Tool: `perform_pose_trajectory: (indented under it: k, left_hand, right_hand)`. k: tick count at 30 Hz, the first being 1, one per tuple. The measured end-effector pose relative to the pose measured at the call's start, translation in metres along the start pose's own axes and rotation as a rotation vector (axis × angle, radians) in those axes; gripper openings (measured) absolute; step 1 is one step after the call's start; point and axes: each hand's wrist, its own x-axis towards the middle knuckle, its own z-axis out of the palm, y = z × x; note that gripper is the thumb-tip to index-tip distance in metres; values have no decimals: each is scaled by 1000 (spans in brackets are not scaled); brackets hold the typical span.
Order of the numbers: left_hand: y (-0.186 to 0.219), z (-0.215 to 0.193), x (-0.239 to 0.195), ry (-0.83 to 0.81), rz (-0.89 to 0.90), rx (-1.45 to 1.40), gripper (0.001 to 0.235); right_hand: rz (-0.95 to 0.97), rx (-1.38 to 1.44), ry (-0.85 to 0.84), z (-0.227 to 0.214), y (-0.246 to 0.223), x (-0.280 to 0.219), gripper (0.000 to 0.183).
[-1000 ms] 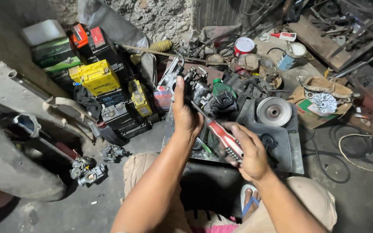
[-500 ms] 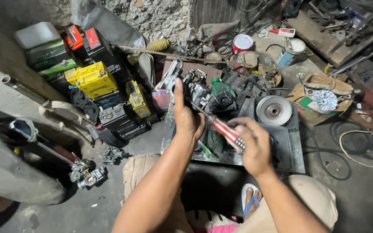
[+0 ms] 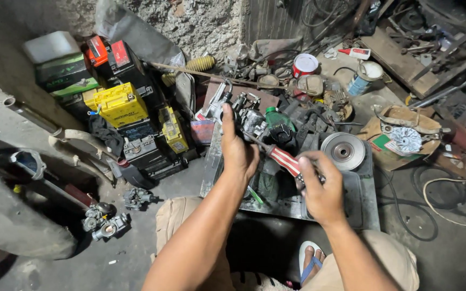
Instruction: The person is disassembling a motorcycle carburetor by removing screws and internal components using a screwdriver.
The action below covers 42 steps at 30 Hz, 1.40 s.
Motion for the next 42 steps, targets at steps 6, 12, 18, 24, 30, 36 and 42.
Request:
perform_pose_trajectory:
  k: [6, 12, 18, 24, 30, 36, 42]
  left_hand:
    - [4, 11, -9, 14, -22, 1, 73]
    - [-10, -17, 13, -27, -23, -2, 66]
    - [18, 8, -30, -41, -50, 14, 77]
    - [18, -3, -35, -25, -47, 8, 75]
    - [11, -30, -11, -37, -38, 29, 75]
    - [16, -10, -29, 37, -63, 12, 82]
    - [12, -22, -22, -176, -112, -35, 48]
  right_hand:
    - [-150, -161, -33, -5, -1, 4, 40]
    - [75, -275, -109, -11, -12, 1, 30]
    - [-103, -301, -52, -2, -25, -20, 44]
    - [-98, -96, -25, -10, -16, -25, 30]
    - [-132, -78, -42, -16, -26, -29, 40]
    - [38, 175, -108, -9, -17, -25, 55]
    - [-53, 35, -114, -11, -18, -26, 27]
